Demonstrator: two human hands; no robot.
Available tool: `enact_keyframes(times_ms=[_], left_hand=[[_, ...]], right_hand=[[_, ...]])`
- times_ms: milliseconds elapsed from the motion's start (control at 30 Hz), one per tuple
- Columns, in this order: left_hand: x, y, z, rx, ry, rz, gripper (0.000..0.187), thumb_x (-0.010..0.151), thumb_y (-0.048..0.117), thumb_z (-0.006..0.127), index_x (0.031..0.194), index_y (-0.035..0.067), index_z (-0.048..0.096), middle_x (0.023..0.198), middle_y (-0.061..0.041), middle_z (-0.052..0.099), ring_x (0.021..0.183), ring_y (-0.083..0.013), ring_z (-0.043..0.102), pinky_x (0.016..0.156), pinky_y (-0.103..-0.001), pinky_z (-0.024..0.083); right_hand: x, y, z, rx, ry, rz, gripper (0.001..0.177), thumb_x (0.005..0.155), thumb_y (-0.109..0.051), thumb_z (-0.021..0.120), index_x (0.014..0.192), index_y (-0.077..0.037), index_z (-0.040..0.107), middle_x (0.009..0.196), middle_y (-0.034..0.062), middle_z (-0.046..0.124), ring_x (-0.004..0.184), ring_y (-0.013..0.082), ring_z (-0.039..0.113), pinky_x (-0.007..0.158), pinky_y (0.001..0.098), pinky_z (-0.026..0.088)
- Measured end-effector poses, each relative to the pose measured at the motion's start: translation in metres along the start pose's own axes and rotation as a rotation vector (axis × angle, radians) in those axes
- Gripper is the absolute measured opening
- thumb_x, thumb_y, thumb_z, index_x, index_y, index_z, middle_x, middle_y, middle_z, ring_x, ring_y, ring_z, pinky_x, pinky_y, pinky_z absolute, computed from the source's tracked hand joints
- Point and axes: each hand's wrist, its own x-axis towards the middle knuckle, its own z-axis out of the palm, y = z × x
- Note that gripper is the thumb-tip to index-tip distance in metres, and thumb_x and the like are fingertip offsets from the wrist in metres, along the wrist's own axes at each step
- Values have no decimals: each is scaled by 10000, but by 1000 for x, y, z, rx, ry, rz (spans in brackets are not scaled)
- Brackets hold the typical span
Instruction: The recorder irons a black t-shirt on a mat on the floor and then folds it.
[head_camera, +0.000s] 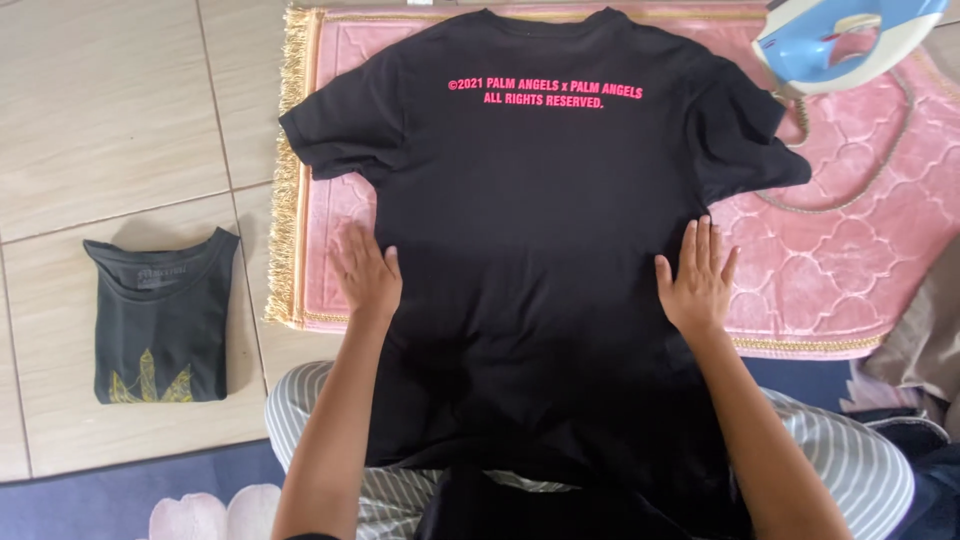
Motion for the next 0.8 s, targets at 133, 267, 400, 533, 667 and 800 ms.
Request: enact_keyframes(times_ms=[133,267,400,533,667,800], left_hand=[[2,72,-57,240,-30,69,740,1003,481,488,1561,12,361,1684,-205,269,1573,-344,196,1255,-491,154],[-23,119,-27,-46,-203,511,775,974,544,551,1588,114,356,1696,-140,281,1582,-319,223,1284,-517,180],[-35,115,-34,-40,-171,702,819,951,608,557,1599,156,342,1676,-162,265,1550,-331,213,1245,-551,154],[-34,122,-60,87,-317,770,917,866,723,527,1550,139,348,1650,-177,240,1522,-345,183,1213,-554,140],[-17,166,-49,50,-330,834,950,926,762,463,1544,48,367,1681,-158,259,1565,-275,191,1268,-506,143],[-20,216,-23,-30,-215,966,943,945,728,451,1586,44,350,1691,-132,271,1569,-268,195,1274,-492,144]], right_hand=[[-1,-56,-25,-126,57,-67,764,1002,-381,614,1569,63,359,1652,254,332,1532,411,314,1218,588,236],[-2,-132,-45,56,-172,-253,782,952,-397,647,1536,55,389,1583,246,385,1484,399,356,1202,546,309],[-22,-96,-23,0,-127,-286,744,948,-483,590,1523,-42,421,1597,180,387,1489,338,342,1194,555,282],[-33,-49,-27,-14,-109,-293,745,975,-527,522,1552,-69,413,1626,163,372,1516,332,319,1223,543,257],[-35,-29,-29,-21,-116,-315,743,970,-504,551,1555,-67,413,1630,165,385,1508,342,348,1221,531,268],[-10,34,-15,199,-75,-369,672,942,-382,655,1495,-34,502,1569,192,493,1456,360,453,1184,536,334]])
